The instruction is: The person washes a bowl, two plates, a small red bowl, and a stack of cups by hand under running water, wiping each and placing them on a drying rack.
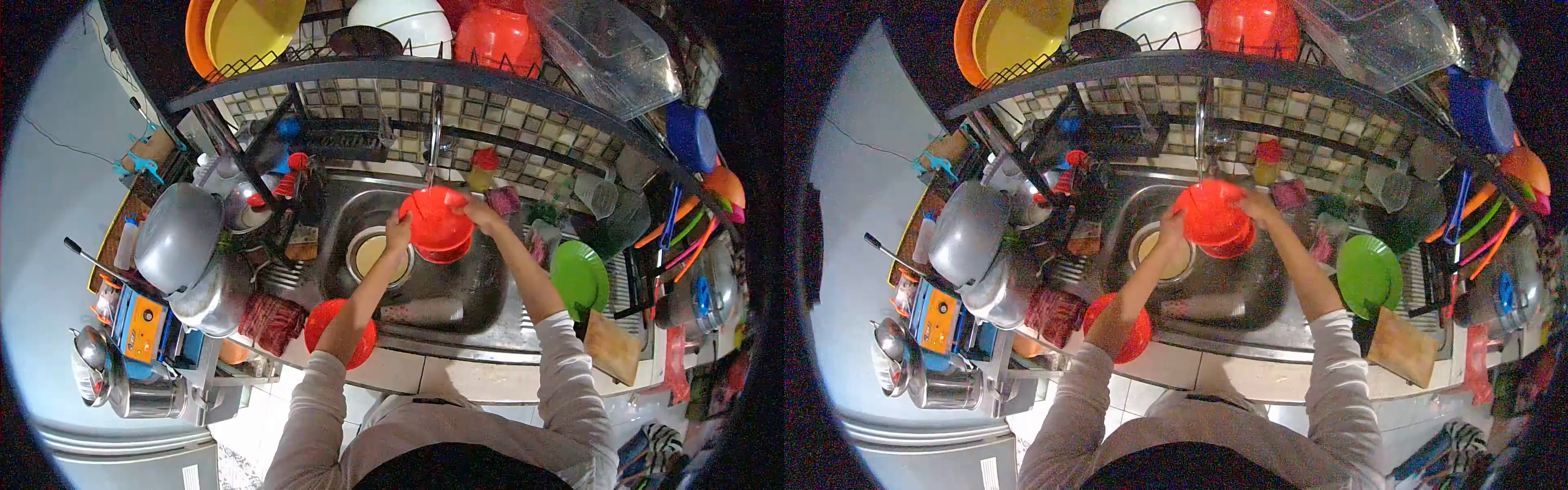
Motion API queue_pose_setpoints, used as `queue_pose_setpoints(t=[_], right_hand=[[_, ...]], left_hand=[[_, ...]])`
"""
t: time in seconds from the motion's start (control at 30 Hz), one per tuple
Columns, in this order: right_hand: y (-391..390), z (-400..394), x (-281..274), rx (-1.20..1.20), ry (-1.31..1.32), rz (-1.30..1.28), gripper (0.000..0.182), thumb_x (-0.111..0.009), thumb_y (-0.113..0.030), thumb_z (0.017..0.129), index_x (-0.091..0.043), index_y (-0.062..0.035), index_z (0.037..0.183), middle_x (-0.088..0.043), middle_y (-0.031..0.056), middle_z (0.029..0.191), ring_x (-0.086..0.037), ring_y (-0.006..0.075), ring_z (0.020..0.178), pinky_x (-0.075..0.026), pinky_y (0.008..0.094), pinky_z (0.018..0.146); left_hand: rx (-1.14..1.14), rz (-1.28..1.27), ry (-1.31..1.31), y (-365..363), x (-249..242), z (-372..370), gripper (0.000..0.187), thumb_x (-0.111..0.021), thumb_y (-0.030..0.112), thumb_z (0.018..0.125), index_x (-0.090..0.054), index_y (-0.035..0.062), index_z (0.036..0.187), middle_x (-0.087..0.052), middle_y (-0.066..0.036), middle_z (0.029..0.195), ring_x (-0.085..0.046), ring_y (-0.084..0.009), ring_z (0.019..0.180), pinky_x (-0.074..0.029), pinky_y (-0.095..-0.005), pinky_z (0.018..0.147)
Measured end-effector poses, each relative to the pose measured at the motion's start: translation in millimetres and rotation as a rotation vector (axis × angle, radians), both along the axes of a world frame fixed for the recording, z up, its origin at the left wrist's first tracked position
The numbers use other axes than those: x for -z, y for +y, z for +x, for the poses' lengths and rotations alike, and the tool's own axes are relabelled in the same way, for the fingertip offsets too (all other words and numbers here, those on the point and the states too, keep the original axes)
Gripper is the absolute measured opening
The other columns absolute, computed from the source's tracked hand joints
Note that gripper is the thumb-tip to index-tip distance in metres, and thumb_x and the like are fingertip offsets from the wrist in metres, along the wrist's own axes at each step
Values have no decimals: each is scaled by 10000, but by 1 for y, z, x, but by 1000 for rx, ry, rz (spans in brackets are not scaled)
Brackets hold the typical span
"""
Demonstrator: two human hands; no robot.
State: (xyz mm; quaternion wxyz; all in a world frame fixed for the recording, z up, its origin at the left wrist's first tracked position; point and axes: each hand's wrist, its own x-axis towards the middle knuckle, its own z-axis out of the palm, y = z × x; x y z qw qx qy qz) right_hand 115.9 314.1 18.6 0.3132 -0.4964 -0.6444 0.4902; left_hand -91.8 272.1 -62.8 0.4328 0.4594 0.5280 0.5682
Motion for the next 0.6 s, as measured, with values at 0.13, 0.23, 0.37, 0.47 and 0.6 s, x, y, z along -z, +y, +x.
queue_pose_setpoints(t=[0.13, 0.23, 0.37, 0.47, 0.6], right_hand=[[-41, -21, -21, -91, 401, -503, 334, -534, -37, 752, -435, -68, 1069, -533, 45, 999, -532, 171, 906, -443, 330, 786], [-37, -40, 1, -10, 743, -556, 295, -558, -54, 746, -472, -89, 1025, -551, 24, 955, -535, 160, 892, -442, 351, 782], [-23, -56, 13, 41, 781, -551, 239, -548, -49, 748, -519, -105, 978, -569, 22, 914, -542, 164, 870, -448, 344, 750], [-12, -57, -6, -6, 505, -141, 218, -520, -38, 752, -544, -93, 961, -585, 46, 888, -563, 157, 799, -455, 334, 705], [-37, -50, -69, -11, -407, 766, 327, -486, -18, 707, -527, -89, 1024, -572, 130, 894, -577, 268, 661, -461, 326, 651]], left_hand=[[-101, -91, -525, -40, -78, 12, 511, -451, 394, 812, -392, 15, 1150, -435, -118, 1163, -431, -234, 1064, -324, -342, 904], [255, -81, -944, -53, -100, 7, 555, -343, 447, 835, -367, 12, 1179, -413, -107, 1197, -394, -242, 1098, -286, -359, 937], [172, -14, -834, -68, -113, 5, 615, -262, 522, 819, -354, 43, 1194, -403, -109, 1207, -392, -261, 1099, -275, -380, 946], [642, -21, -1261, -47, -46, -22, 642, -264, 550, 804, -328, 59, 1212, -399, -126, 1202, -371, -291, 1111, -257, -452, 943], [74, -637, -1088, -63, -79, -11, 687, -260, 567, 794, -305, 21, 1208, -395, -190, 1174, -354, -328, 1114, -252, -551, 906]])
